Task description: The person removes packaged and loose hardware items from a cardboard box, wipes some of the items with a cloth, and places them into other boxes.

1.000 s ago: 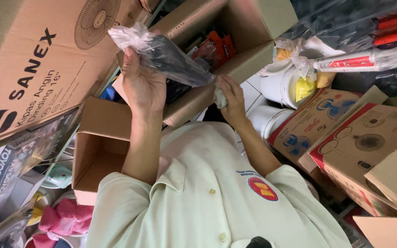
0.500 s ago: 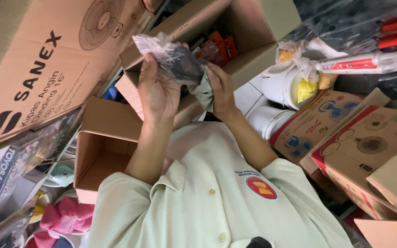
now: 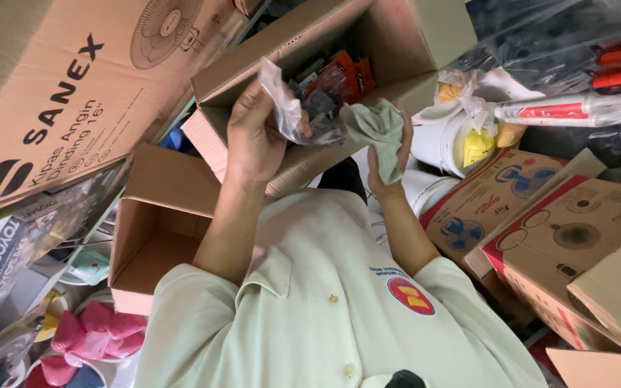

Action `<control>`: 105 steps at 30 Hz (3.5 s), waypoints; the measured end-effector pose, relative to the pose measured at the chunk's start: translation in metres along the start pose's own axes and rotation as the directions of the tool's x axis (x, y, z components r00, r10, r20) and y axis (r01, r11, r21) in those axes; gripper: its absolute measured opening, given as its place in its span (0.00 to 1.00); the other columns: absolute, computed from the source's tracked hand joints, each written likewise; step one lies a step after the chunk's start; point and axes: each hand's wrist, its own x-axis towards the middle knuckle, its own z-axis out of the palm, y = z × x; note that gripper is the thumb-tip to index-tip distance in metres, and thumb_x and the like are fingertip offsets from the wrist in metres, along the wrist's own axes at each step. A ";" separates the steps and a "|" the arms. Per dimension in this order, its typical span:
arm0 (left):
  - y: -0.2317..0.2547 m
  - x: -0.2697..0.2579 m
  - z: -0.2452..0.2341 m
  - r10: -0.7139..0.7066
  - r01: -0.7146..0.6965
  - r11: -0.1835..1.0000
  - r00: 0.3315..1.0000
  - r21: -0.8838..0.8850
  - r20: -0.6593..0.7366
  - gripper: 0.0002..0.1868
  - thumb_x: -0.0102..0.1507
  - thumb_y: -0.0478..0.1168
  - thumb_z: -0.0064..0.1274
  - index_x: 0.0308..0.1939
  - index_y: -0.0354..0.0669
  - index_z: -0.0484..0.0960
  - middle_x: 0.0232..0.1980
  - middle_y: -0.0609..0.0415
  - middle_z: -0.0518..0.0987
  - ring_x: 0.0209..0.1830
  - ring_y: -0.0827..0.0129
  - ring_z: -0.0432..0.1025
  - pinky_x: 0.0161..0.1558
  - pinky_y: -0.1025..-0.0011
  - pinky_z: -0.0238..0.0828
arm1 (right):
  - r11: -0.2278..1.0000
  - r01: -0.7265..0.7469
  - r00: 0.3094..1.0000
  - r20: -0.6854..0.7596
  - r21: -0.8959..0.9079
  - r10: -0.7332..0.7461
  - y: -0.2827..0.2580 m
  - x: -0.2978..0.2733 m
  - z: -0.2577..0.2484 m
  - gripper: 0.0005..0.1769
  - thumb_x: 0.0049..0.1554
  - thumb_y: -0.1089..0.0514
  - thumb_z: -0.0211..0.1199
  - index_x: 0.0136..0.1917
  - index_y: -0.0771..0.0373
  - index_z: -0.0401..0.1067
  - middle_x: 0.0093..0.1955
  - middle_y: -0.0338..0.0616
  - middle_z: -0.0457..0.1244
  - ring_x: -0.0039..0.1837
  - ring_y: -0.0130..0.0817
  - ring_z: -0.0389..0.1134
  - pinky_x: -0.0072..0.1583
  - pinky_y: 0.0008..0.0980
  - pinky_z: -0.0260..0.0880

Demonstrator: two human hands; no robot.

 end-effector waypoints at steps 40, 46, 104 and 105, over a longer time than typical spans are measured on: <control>-0.025 -0.004 0.044 -0.074 0.015 0.970 0.970 0.243 0.233 0.43 0.74 0.66 0.32 0.74 0.27 0.64 0.70 0.36 0.73 0.70 0.48 0.71 0.73 0.53 0.69 | 0.908 -0.092 0.996 -0.036 -0.408 0.084 -0.034 0.007 -0.036 0.32 0.62 0.61 0.60 0.77 0.66 0.59 0.73 0.54 0.58 0.76 0.48 0.60 0.77 0.40 0.58; -0.027 -0.012 0.054 -0.154 0.064 0.917 0.967 0.393 0.201 0.43 0.77 0.66 0.31 0.72 0.27 0.71 0.52 0.45 0.79 0.52 0.63 0.74 0.59 0.62 0.74 | 0.967 0.064 0.962 0.274 -0.246 0.006 -0.058 0.034 -0.053 0.23 0.60 0.50 0.69 0.58 0.67 0.65 0.63 0.52 0.54 0.68 0.44 0.57 0.72 0.38 0.56; -0.069 0.026 0.064 0.016 -0.123 0.815 0.982 0.567 0.190 0.02 0.71 0.32 0.53 0.46 0.36 0.76 0.46 0.61 0.72 0.44 0.79 0.64 0.47 0.78 0.63 | 0.558 -0.569 0.797 0.239 0.604 0.554 -0.043 0.053 -0.043 0.20 0.63 0.60 0.64 0.66 0.67 0.70 0.60 0.44 0.68 0.60 0.31 0.69 0.64 0.33 0.69; -0.069 0.026 0.063 0.070 -0.191 0.784 0.973 0.590 0.222 0.03 0.71 0.31 0.53 0.46 0.36 0.76 0.47 0.60 0.72 0.46 0.78 0.65 0.49 0.77 0.63 | 0.648 -0.538 0.833 0.218 0.539 0.509 -0.043 0.052 -0.043 0.20 0.63 0.59 0.64 0.66 0.67 0.70 0.60 0.43 0.67 0.61 0.29 0.68 0.64 0.32 0.69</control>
